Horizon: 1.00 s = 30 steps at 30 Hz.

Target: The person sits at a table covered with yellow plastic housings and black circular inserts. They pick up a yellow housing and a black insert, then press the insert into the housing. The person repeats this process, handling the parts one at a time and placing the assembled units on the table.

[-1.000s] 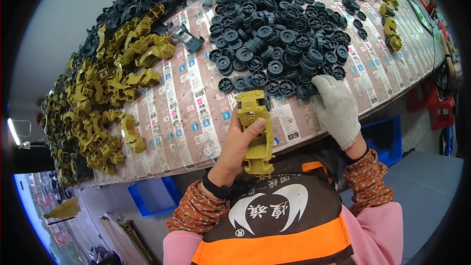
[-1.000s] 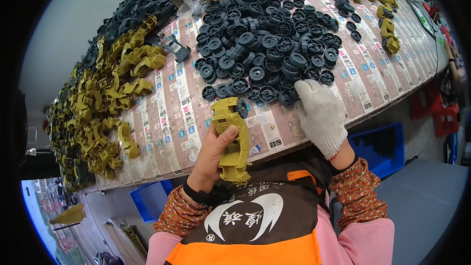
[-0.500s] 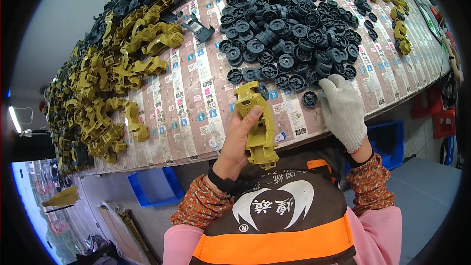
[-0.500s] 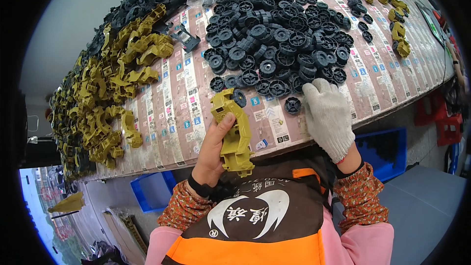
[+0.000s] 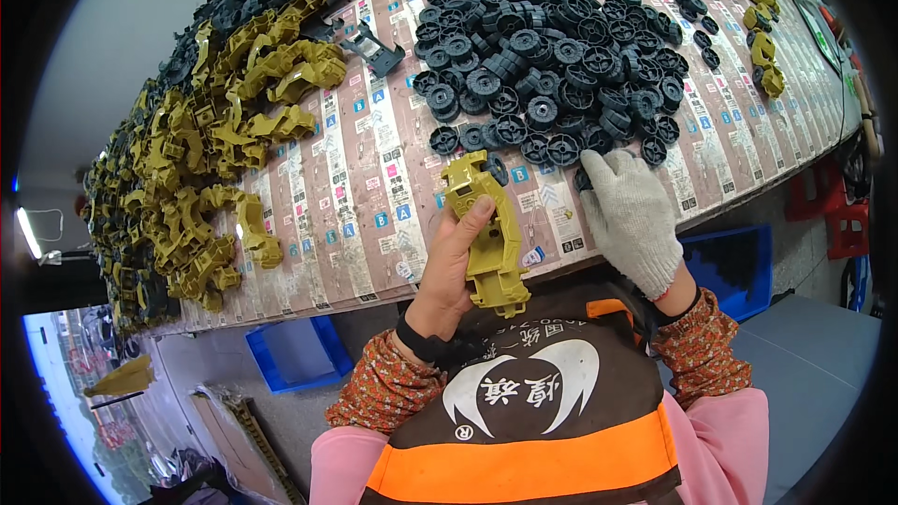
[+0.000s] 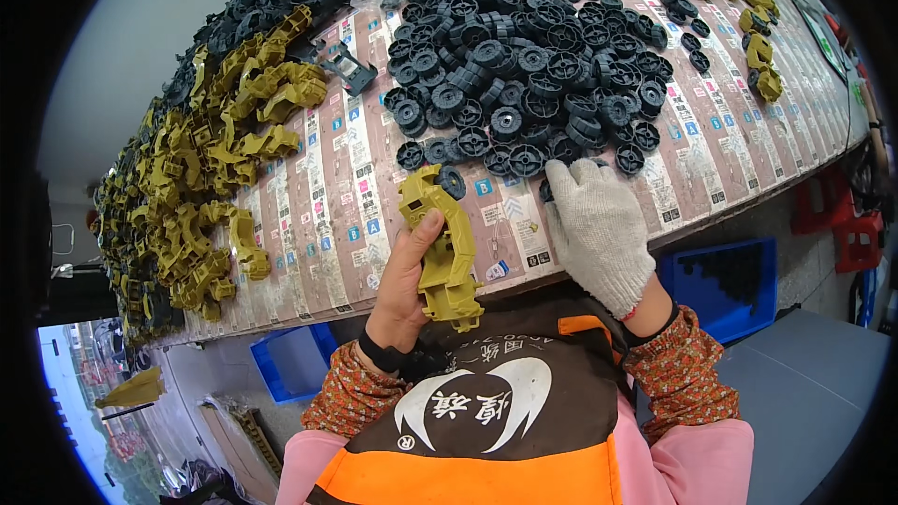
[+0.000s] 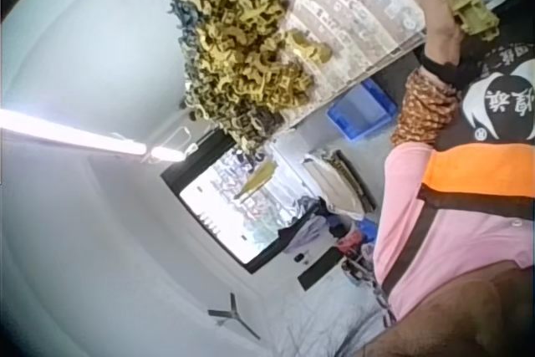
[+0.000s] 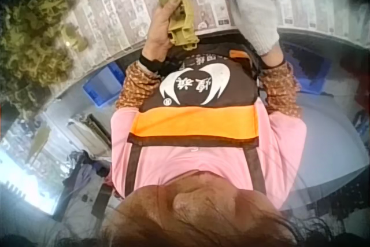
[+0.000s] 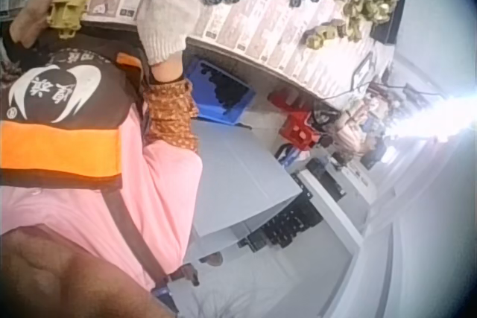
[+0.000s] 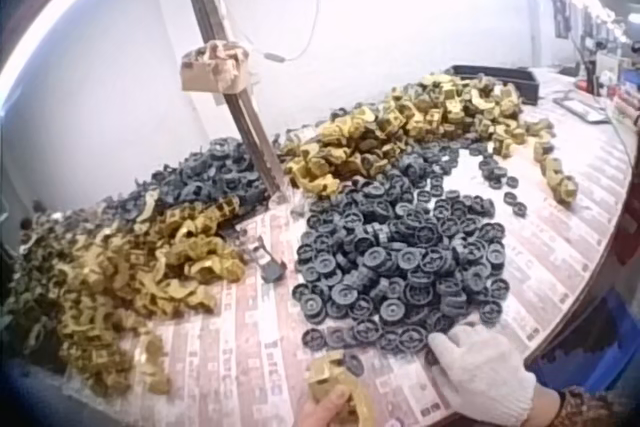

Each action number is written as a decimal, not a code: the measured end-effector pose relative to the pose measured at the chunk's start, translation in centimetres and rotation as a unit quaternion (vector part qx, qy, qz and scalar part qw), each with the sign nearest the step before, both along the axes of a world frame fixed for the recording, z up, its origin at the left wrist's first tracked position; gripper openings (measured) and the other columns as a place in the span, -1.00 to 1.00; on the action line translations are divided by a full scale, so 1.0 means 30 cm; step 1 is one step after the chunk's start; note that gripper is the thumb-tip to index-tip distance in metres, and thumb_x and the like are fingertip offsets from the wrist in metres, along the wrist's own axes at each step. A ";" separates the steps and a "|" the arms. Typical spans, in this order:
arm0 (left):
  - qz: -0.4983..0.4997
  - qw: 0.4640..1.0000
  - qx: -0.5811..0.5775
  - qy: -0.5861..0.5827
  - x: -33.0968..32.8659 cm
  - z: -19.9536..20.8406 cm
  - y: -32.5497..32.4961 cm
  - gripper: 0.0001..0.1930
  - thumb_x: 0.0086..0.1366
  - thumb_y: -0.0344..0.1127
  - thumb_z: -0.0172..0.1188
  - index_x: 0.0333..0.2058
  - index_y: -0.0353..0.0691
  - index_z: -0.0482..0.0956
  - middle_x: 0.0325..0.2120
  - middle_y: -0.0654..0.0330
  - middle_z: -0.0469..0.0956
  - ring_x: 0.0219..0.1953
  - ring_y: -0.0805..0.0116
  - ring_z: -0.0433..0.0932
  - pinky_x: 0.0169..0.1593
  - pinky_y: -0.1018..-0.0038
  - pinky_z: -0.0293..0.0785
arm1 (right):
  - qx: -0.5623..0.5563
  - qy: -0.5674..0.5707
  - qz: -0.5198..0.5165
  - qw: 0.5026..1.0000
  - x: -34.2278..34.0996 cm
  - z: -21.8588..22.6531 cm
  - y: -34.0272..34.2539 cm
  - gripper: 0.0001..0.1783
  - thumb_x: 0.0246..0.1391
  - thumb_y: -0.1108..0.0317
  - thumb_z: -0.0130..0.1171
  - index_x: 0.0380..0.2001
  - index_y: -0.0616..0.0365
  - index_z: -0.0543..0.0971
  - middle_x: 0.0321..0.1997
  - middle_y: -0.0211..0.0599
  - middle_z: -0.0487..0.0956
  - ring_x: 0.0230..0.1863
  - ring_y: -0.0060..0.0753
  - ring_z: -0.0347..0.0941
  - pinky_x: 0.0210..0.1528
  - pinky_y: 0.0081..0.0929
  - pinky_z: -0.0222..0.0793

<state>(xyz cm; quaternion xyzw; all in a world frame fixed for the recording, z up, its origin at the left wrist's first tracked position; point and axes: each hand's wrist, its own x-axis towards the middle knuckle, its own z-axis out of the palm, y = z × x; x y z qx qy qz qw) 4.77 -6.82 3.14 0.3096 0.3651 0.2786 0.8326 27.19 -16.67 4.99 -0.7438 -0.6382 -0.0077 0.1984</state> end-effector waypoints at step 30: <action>0.136 0.974 0.178 0.012 0.020 0.027 -0.048 -0.65 0.55 -0.21 0.26 0.19 -0.17 0.45 -0.10 0.28 0.61 -0.17 0.50 0.65 -0.10 0.49 0.65 | 0.023 0.396 0.044 0.917 -0.249 0.089 -0.088 -0.69 0.21 0.53 0.24 0.03 0.18 0.58 -0.19 0.03 0.67 -0.18 0.21 0.68 -0.18 -0.06 0.58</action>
